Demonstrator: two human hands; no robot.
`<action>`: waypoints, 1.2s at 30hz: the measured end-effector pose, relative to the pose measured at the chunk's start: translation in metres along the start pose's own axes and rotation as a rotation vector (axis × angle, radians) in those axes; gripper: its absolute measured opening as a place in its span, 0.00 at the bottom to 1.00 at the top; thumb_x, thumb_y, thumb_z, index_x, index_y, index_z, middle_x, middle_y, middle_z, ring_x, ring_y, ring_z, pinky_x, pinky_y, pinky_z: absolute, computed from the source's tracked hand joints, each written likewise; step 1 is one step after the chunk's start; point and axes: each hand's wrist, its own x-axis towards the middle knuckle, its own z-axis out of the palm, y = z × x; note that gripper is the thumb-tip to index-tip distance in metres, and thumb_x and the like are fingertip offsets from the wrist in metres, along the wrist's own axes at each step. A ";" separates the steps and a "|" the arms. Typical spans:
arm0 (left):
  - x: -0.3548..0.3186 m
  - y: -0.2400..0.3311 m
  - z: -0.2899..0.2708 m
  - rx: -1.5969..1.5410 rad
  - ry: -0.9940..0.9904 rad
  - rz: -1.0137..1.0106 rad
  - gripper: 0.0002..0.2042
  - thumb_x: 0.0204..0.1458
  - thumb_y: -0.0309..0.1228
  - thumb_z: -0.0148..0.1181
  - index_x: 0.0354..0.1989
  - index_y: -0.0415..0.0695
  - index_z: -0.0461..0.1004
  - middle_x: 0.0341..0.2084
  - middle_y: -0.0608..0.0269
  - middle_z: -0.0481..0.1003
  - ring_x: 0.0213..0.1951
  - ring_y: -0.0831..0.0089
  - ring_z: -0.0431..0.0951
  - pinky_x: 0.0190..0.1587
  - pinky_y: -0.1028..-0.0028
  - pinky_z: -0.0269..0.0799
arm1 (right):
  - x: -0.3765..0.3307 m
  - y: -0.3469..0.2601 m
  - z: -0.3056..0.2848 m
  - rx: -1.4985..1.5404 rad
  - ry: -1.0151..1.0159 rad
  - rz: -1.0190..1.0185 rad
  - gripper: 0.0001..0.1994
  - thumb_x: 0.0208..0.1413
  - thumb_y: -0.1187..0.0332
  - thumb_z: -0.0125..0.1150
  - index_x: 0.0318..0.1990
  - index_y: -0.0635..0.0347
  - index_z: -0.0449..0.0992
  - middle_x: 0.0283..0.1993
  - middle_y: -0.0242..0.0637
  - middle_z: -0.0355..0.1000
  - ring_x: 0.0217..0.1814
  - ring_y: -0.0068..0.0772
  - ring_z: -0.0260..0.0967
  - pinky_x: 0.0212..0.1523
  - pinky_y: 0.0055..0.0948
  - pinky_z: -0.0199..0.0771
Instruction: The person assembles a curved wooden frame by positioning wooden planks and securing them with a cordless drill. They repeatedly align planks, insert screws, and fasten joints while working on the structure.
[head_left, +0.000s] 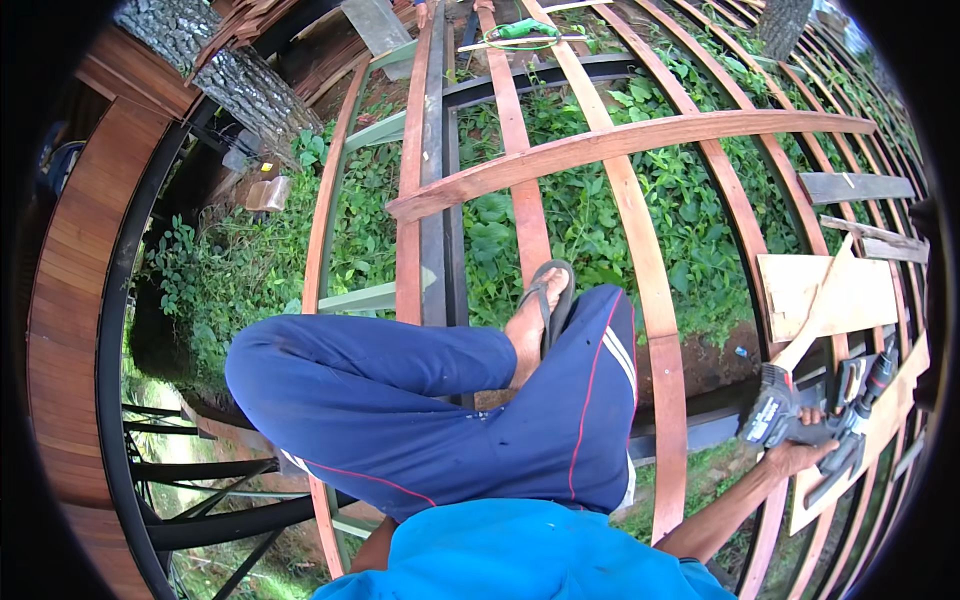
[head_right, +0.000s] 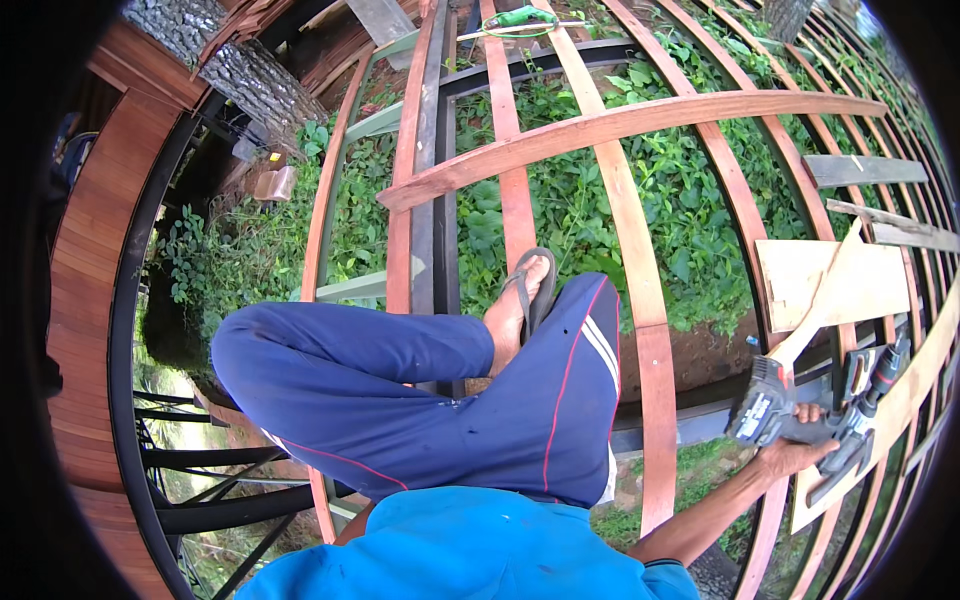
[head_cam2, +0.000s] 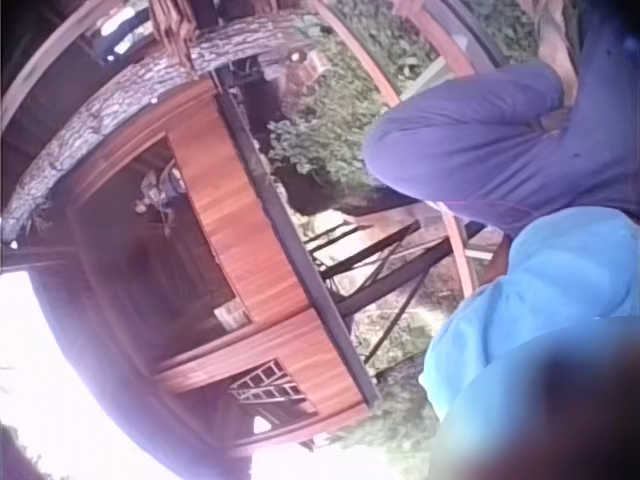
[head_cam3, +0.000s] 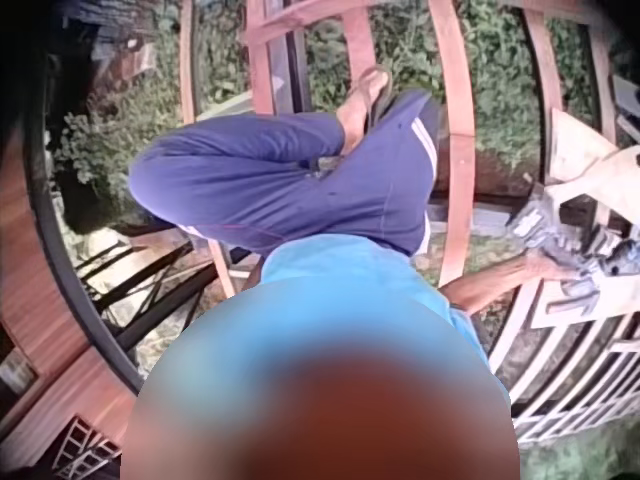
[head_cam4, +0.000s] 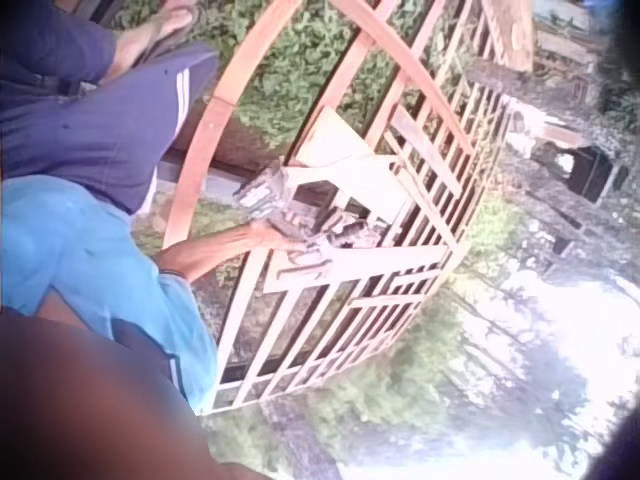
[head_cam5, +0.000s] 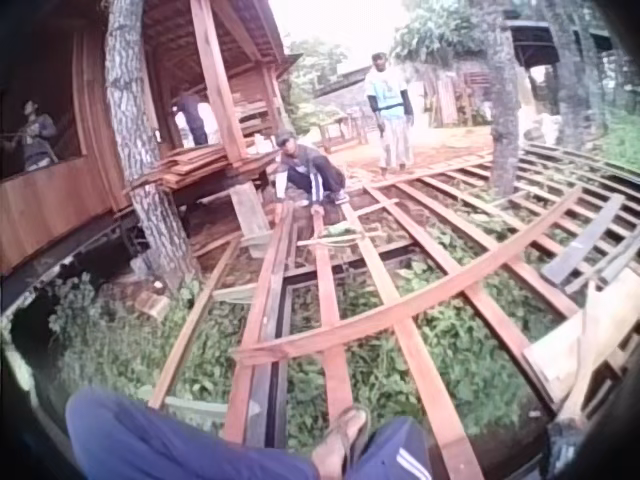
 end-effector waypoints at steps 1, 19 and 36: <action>0.002 0.001 0.010 -0.018 -0.014 -0.072 0.39 0.56 0.61 0.67 0.72 0.58 0.63 0.58 0.65 0.75 0.55 0.73 0.75 0.58 0.60 0.73 | 0.008 0.020 0.012 -0.045 -0.029 0.018 0.32 0.62 0.35 0.60 0.47 0.60 0.72 0.35 0.31 0.63 0.37 0.29 0.61 0.49 0.36 0.73; -0.153 -0.195 -0.454 0.142 0.872 0.062 0.19 0.66 0.46 0.59 0.53 0.44 0.77 0.42 0.63 0.79 0.41 0.76 0.77 0.44 0.73 0.71 | -0.055 0.240 0.282 -0.411 -0.856 0.553 0.40 0.56 0.51 0.76 0.65 0.73 0.66 0.57 0.59 0.78 0.32 0.32 0.78 0.33 0.31 0.83; 0.056 0.020 -0.362 0.724 0.542 0.413 0.36 0.52 0.60 0.70 0.44 0.29 0.80 0.38 0.41 0.83 0.40 0.52 0.84 0.45 0.58 0.78 | -0.148 0.562 0.361 -1.468 -1.517 0.863 0.13 0.61 0.66 0.71 0.48 0.66 0.84 0.30 0.30 0.78 0.27 0.21 0.71 0.29 0.25 0.71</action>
